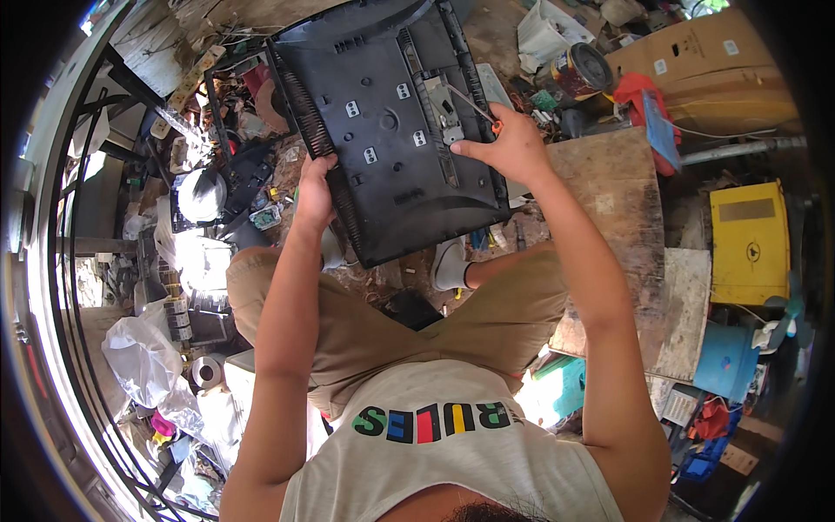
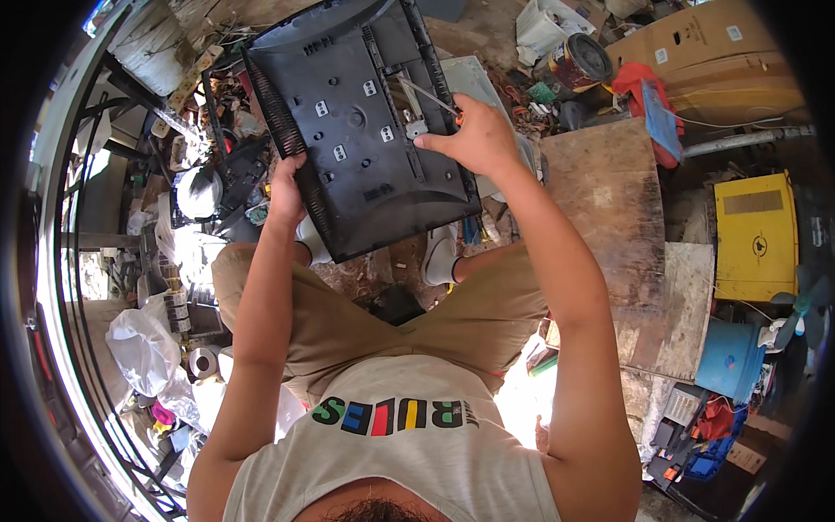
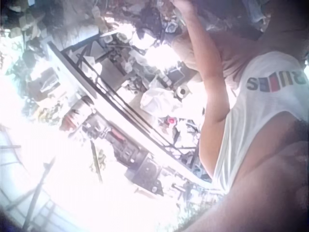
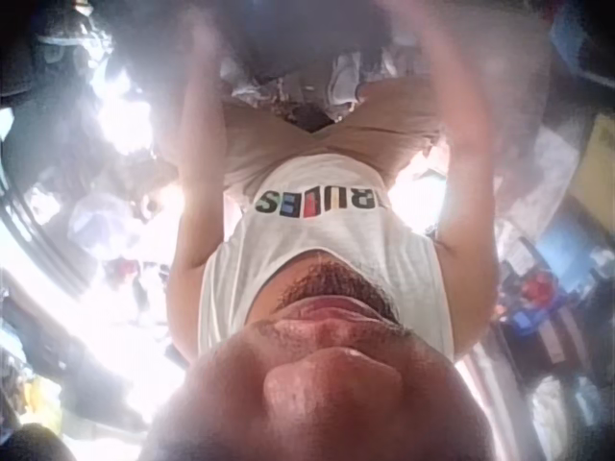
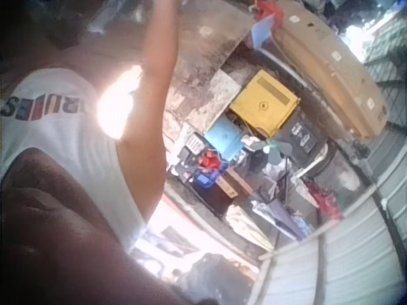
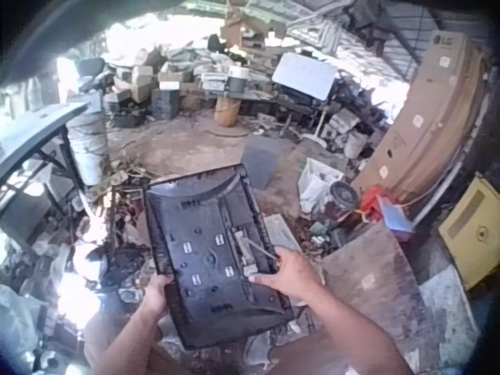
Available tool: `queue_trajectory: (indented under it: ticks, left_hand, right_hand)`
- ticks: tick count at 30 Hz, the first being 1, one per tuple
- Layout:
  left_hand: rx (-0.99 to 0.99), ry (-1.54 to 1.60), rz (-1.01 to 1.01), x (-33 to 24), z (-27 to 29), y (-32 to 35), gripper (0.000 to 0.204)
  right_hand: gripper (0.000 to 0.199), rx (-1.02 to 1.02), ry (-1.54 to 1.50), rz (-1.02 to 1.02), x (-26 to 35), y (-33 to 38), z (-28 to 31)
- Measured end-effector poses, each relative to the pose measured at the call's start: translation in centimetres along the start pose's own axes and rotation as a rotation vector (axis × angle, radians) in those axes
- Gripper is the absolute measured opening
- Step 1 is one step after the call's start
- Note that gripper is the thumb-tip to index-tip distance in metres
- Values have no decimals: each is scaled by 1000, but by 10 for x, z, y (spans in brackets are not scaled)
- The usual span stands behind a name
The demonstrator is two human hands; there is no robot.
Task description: The person unscrews the back panel of a computer monitor using a screwdriver, uses a file to pry the bezel, and removes the plastic casing to reveal internal components.
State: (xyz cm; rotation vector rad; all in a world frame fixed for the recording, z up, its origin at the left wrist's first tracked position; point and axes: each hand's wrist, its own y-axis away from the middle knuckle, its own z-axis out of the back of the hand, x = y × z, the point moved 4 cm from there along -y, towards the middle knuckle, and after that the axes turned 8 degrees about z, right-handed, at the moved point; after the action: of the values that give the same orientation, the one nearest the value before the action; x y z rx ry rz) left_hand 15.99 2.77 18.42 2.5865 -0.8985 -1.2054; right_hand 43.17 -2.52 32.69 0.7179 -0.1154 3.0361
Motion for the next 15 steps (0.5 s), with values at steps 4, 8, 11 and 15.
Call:
queue_trajectory:
  ticks: [4,8,11,15]
  left_hand:
    - [1,-36,-110,5,13,-8,31]
    - [9,-57,-135,5,14,-10,33]
    - [-29,-28,-150,2,7,-2,33]
    - [-44,92,78,-2,-5,7,34]
  right_hand:
    - [62,-15,9,-17,2,4,1]
    - [65,-108,-85,43,-8,10,-11]
    - [66,-138,-419,130,-13,9,-17]
    - [66,92,-927,-224,-47,25,-13]
